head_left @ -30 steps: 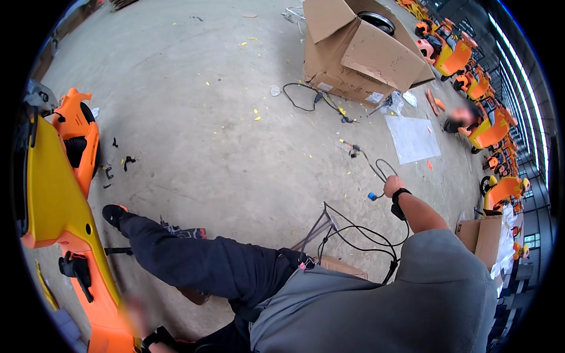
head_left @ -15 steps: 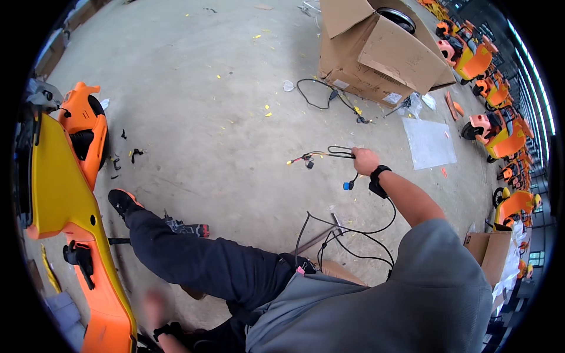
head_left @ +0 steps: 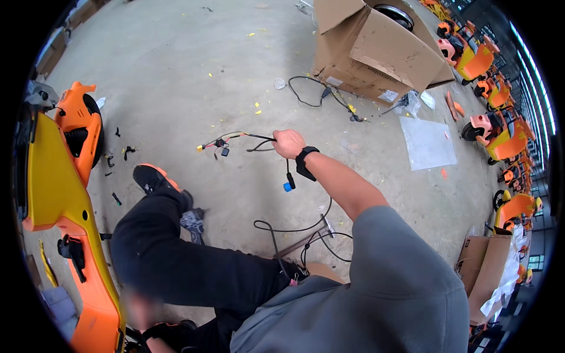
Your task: The person organizes and connects electrical wiring harnesses on a scooter frame, using a small wrench to adjust connectors and retrieving wires from a parts box on the floor.
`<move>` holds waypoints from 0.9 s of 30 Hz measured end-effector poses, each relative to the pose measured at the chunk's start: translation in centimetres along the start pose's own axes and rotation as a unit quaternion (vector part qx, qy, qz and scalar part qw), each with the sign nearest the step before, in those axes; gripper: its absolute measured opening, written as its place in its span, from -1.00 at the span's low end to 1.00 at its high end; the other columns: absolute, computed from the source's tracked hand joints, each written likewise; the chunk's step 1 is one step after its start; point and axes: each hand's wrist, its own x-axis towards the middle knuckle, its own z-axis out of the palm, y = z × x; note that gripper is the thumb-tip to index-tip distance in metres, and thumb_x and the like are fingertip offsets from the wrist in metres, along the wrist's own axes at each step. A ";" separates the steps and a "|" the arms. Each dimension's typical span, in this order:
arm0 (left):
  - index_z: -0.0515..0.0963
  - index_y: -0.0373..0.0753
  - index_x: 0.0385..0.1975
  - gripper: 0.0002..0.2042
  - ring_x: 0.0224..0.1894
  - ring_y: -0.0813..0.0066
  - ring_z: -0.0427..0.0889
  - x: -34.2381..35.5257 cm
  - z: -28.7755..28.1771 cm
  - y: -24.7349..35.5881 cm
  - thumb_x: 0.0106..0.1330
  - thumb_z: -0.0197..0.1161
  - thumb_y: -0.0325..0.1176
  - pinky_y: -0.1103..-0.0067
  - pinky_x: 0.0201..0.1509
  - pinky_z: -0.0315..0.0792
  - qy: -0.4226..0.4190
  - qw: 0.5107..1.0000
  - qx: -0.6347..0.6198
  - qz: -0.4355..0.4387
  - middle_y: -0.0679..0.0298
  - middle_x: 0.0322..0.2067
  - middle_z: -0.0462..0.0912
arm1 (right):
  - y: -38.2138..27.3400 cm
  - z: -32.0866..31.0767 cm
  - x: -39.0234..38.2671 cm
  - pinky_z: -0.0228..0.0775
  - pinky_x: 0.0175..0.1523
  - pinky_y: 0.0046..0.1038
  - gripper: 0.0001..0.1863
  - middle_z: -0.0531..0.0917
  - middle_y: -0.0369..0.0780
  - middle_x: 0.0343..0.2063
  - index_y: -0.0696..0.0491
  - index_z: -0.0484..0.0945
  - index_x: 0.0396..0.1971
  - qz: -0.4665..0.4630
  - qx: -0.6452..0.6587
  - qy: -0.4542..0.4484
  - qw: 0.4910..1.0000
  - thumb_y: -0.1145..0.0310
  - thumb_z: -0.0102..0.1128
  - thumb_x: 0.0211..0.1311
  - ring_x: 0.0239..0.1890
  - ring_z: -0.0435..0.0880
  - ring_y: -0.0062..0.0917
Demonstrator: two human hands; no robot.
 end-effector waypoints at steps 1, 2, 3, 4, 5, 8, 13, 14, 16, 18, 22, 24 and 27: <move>0.42 -0.23 0.08 -0.67 -0.07 0.45 0.51 -0.1 0.8 -0.1 0.43 0.00 -0.19 0.49 0.01 0.43 0.000 0.994 0.109 -0.010 0.25 -0.08 0.53 | 0.5 1.1 0.5 0.42 -0.18 -0.07 -0.82 0.64 0.00 -0.45 0.12 0.53 -0.39 0.010 -0.009 -0.011 1.000 0.31 0.10 0.15 -0.30 0.61 -0.04; 0.41 -0.24 0.08 -0.66 -0.06 0.42 0.51 -0.3 1.5 0.0 0.42 0.01 -0.21 0.48 0.02 0.42 -0.013 0.975 0.220 -0.013 0.23 -0.06 0.52 | 1.4 2.2 1.1 0.42 -0.19 -0.06 -0.82 0.63 0.02 -0.45 0.12 0.53 -0.39 0.013 -0.015 -0.015 1.000 0.31 0.09 0.16 -0.30 0.61 -0.03; 0.40 -0.26 0.08 -0.66 -0.04 0.39 0.51 -0.5 2.4 0.2 0.41 0.02 -0.23 0.47 0.04 0.41 -0.034 0.945 0.324 -0.008 0.21 -0.05 0.52 | 2.4 3.2 1.7 0.43 -0.20 -0.05 -0.83 0.63 0.02 -0.46 0.11 0.52 -0.39 0.046 -0.021 -0.021 0.999 0.32 0.08 0.17 -0.31 0.61 -0.02; 0.40 -0.28 0.08 -0.66 -0.03 0.36 0.51 -0.7 3.2 0.5 0.39 0.03 -0.24 0.46 0.06 0.40 -0.058 0.904 0.423 0.012 0.19 -0.03 0.52 | 3.7 4.2 1.8 0.43 -0.19 -0.05 -0.84 0.63 0.02 -0.46 0.11 0.53 -0.38 0.061 -0.016 -0.011 0.998 0.33 0.07 0.17 -0.32 0.61 -0.02; 0.39 -0.29 0.08 -0.65 -0.01 0.33 0.50 -0.9 3.9 0.9 0.38 0.04 -0.26 0.45 0.08 0.39 -0.078 0.855 0.512 0.038 0.16 -0.02 0.51 | 4.9 5.0 2.4 0.43 -0.19 -0.05 -0.85 0.63 0.03 -0.46 0.10 0.53 -0.38 0.068 -0.011 0.004 0.998 0.35 0.06 0.17 -0.32 0.60 -0.02; 0.38 -0.32 0.08 -0.64 0.02 0.27 0.50 -1.1 5.2 2.3 0.35 0.07 -0.29 0.43 0.12 0.37 -0.086 0.800 0.591 0.057 0.12 0.02 0.50 | 9.0 6.1 4.2 0.45 -0.16 -0.06 -0.85 0.60 0.08 -0.37 0.12 0.55 -0.36 0.114 -0.042 0.012 0.992 0.39 0.04 0.14 -0.27 0.60 0.01; 0.40 -0.27 0.09 -0.62 0.04 0.28 0.49 -0.2 7.1 3.0 0.33 0.13 -0.24 0.45 0.15 0.35 -0.051 0.922 0.370 -0.101 0.11 0.05 0.49 | 15.9 5.4 9.4 0.46 -0.07 -0.07 -0.80 0.48 0.12 -0.14 0.23 0.50 -0.30 0.158 -0.107 0.029 0.981 0.50 -0.01 0.09 -0.19 0.57 0.09; 0.40 -0.26 0.09 -0.61 0.05 0.28 0.49 0.1 7.6 3.0 0.33 0.14 -0.23 0.45 0.15 0.35 -0.053 0.927 0.349 -0.126 0.11 0.06 0.49 | 17.3 5.3 10.7 0.47 -0.03 -0.13 -0.78 0.49 0.13 -0.13 0.22 0.51 -0.26 0.172 -0.124 0.031 0.977 0.49 0.02 0.07 -0.14 0.58 0.02; 0.40 -0.24 0.10 -0.60 0.05 0.28 0.48 0.7 8.5 2.9 0.32 0.16 -0.21 0.46 0.16 0.34 -0.063 0.932 0.311 -0.176 0.10 0.07 0.49 | 19.7 5.5 13.4 0.46 0.04 -0.19 -0.72 0.52 0.13 -0.12 0.22 0.51 -0.20 0.183 -0.144 0.018 0.972 0.48 0.02 0.06 -0.08 0.57 -0.04; 0.41 -0.22 0.10 -0.59 0.06 0.28 0.48 1.3 9.4 2.8 0.32 0.18 -0.20 0.46 0.17 0.33 -0.077 0.930 0.281 -0.225 0.10 0.09 0.48 | 22.0 6.0 15.5 0.42 0.09 -0.16 -0.67 0.53 0.12 -0.11 0.24 0.47 -0.14 0.167 -0.156 -0.003 0.974 0.47 -0.04 0.07 -0.05 0.55 -0.04; 0.42 -0.18 0.11 -0.57 0.08 0.29 0.47 2.3 10.8 2.7 0.30 0.22 -0.16 0.47 0.19 0.31 -0.100 0.917 0.230 -0.310 0.10 0.12 0.48 | 25.0 8.2 18.1 0.37 0.14 -0.15 -0.63 0.54 0.11 -0.04 0.22 0.44 -0.08 0.166 -0.137 -0.035 0.976 0.45 -0.08 0.10 0.04 0.51 -0.04; 0.42 -0.16 0.12 -0.56 0.09 0.29 0.46 2.8 11.4 2.6 0.30 0.25 -0.14 0.48 0.20 0.30 -0.110 0.909 0.210 -0.342 0.09 0.13 0.47 | 25.3 9.4 18.3 0.36 0.15 -0.16 -0.66 0.56 0.13 -0.06 0.20 0.45 -0.09 0.224 -0.130 -0.109 0.960 0.42 -0.09 0.14 0.07 0.51 -0.06; 0.43 -0.16 0.11 -0.56 0.08 0.31 0.47 3.5 12.5 2.2 0.29 0.26 -0.14 0.49 0.19 0.31 -0.119 0.911 0.177 -0.352 0.09 0.12 0.48 | 23.4 11.2 16.8 0.44 0.00 -0.09 -0.71 0.63 0.13 -0.26 0.21 0.48 -0.21 0.204 -0.176 -0.040 0.962 0.33 0.01 0.14 -0.13 0.60 0.03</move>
